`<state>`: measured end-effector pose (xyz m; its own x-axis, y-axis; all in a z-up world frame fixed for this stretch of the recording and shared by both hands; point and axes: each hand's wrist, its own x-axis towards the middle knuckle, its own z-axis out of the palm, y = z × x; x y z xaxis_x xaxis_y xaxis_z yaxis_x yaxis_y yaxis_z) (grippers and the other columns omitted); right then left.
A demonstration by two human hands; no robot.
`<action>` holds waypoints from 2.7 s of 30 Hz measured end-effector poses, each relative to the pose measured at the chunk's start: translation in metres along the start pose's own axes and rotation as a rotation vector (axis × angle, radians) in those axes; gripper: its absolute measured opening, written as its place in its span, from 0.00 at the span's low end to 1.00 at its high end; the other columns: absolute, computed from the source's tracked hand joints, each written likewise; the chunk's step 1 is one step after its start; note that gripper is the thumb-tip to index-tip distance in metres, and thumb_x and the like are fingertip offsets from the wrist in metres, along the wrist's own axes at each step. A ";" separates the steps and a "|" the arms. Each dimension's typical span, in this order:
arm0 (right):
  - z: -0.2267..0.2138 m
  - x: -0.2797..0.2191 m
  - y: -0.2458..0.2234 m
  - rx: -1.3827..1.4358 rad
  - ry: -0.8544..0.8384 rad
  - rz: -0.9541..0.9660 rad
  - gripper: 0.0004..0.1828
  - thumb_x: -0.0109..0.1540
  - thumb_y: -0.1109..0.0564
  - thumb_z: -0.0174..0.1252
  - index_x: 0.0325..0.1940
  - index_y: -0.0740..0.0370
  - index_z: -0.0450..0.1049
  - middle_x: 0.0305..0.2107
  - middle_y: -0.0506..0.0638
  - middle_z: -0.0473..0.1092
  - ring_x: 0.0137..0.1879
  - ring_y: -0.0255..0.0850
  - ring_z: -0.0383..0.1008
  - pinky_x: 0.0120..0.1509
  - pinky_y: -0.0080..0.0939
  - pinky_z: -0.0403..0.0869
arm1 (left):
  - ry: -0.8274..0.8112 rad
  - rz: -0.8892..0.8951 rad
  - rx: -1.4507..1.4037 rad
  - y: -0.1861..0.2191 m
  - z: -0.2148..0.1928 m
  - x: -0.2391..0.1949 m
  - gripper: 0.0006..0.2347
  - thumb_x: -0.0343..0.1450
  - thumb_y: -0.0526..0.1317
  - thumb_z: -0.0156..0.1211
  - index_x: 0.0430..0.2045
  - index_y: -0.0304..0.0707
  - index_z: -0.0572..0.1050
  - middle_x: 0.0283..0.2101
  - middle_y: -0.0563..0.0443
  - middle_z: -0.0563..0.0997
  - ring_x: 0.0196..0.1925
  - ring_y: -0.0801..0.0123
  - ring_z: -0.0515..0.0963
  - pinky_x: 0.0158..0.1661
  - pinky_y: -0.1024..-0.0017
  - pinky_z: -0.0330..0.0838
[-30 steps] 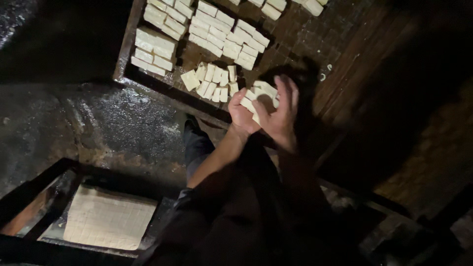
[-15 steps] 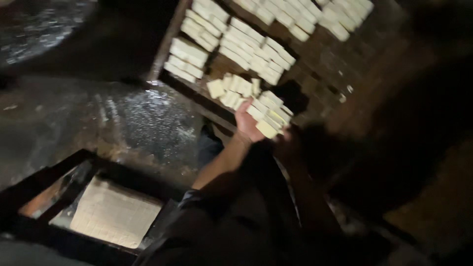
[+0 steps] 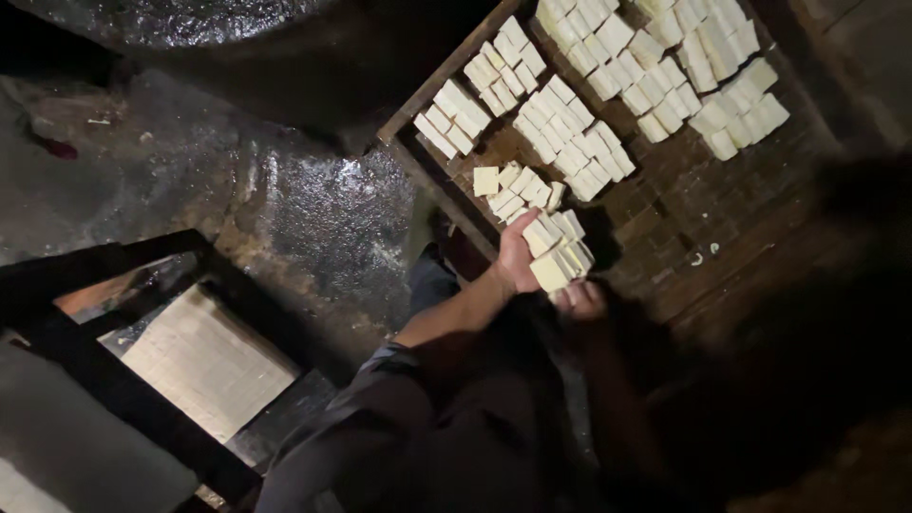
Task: The person cuts a large block of tofu into small cubes on a wooden board and then fries the cubes in a large wok using a long-handled slotted spoon. The fried tofu is removed and placed on a draining rack.
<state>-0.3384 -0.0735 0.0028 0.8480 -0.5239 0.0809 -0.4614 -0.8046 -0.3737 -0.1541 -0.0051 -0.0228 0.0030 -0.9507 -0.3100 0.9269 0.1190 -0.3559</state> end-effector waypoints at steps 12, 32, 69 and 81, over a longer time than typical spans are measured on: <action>0.034 -0.001 0.046 -0.048 0.072 0.179 0.21 0.69 0.47 0.57 0.64 0.53 0.70 0.46 0.63 0.72 0.43 0.60 0.76 0.41 0.57 0.76 | 0.227 0.116 0.098 0.013 0.007 -0.018 0.25 0.73 0.59 0.46 0.50 0.40 0.77 0.46 0.41 0.82 0.46 0.45 0.80 0.50 0.42 0.73; -0.032 0.060 0.042 0.943 0.448 0.568 0.19 0.76 0.49 0.53 0.66 0.62 0.72 0.60 0.60 0.71 0.64 0.47 0.72 0.70 0.45 0.71 | 0.269 0.130 0.236 -0.019 -0.002 -0.002 0.23 0.78 0.57 0.47 0.53 0.36 0.75 0.49 0.41 0.81 0.49 0.49 0.80 0.52 0.51 0.75; -0.054 0.001 -0.012 1.292 0.118 0.711 0.25 0.68 0.55 0.60 0.67 0.62 0.63 0.52 0.52 0.73 0.53 0.37 0.76 0.53 0.39 0.78 | 0.078 0.189 0.299 -0.018 0.013 0.041 0.23 0.80 0.54 0.43 0.57 0.34 0.72 0.51 0.40 0.80 0.52 0.50 0.80 0.56 0.54 0.74; -0.104 0.063 -0.082 0.433 0.241 0.340 0.19 0.64 0.61 0.62 0.60 0.61 0.74 0.58 0.62 0.65 0.60 0.53 0.73 0.63 0.45 0.75 | 0.133 0.093 0.142 -0.030 0.001 0.058 0.29 0.72 0.63 0.46 0.47 0.31 0.74 0.44 0.40 0.81 0.45 0.52 0.80 0.47 0.60 0.76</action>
<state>-0.2748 -0.0698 0.1344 0.5649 -0.8213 0.0793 -0.5054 -0.4203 -0.7536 -0.1811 -0.0638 -0.0294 0.0503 -0.8902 -0.4528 0.9686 0.1539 -0.1950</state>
